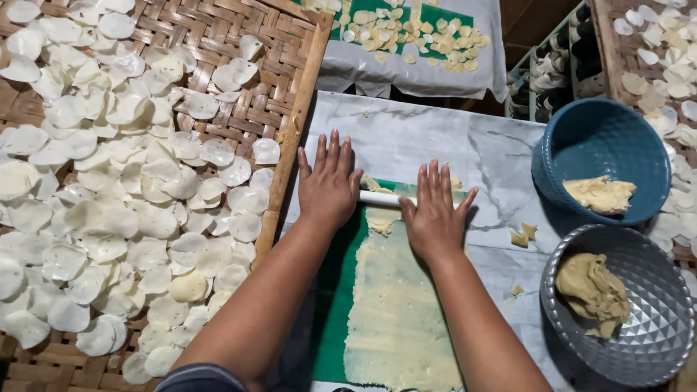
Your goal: Rolling out dough and cutting it into small circles to make crackers
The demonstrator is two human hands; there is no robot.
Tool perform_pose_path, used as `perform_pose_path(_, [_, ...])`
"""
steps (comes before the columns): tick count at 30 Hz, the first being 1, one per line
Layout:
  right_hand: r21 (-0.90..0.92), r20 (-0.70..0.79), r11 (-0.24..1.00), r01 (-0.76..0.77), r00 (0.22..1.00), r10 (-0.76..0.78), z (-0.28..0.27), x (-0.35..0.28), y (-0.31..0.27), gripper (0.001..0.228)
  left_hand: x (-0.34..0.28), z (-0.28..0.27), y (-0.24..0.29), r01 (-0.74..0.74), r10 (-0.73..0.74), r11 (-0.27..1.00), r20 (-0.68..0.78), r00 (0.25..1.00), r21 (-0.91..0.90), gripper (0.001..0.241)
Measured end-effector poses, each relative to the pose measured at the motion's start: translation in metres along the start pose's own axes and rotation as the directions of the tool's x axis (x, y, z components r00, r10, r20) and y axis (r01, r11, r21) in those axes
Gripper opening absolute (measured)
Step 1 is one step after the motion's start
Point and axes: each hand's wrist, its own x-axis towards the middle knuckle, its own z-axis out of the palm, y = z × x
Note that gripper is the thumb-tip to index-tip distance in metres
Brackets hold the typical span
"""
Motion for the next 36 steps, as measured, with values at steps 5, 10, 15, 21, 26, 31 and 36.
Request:
perform_pose_path(5, [0.085, -0.027, 0.993, -0.078, 0.996, 0.081, 0.003, 0.065, 0.006, 0.075, 0.054, -0.012, -0.001, 0.101, -0.101, 0.995, 0.049, 0.994, 0.002, 0.076])
perform_pose_path(10, [0.275, -0.417, 0.937, 0.218, 0.905, -0.088, -0.002, 0.057, 0.038, 0.037, 0.046, 0.006, -0.041, -0.333, 0.221, 0.933, -0.51, 0.831, -0.137, 0.06])
perform_pose_path(15, [0.176, 0.002, 0.959, 0.221, 0.974, -0.225, -0.014, 0.04, 0.055, 0.035, 0.014, -0.016, -0.053, -0.41, 0.405, 0.912, -0.133, 0.905, -0.009, 0.04])
perform_pose_path(21, [-0.079, -0.351, 0.961, 0.263, 0.895, -0.274, -0.032, -0.013, 0.03, 0.04, -0.02, -0.004, -0.036, -0.456, 0.533, 0.846, -0.442, 0.721, 0.276, 0.021])
perform_pose_path(26, [0.055, -0.381, 0.962, 0.268, 0.896, -0.228, -0.02, -0.068, 0.021, 0.047, -0.087, -0.007, -0.017, -0.415, 0.454, 0.889, -0.484, 0.748, 0.193, 0.024])
perform_pose_path(31, [0.097, -0.119, 0.98, 0.175, 0.979, -0.163, -0.008, -0.076, 0.009, 0.056, -0.097, 0.011, -0.005, -0.366, 0.349, 0.929, -0.457, 0.818, 0.056, 0.046])
perform_pose_path(36, [-0.014, -0.176, 1.0, 0.025, 0.984, -0.027, 0.013, -0.026, 0.007, 0.065, -0.054, 0.005, 0.007, -0.098, 0.098, 0.995, -0.109, 0.989, 0.007, 0.062])
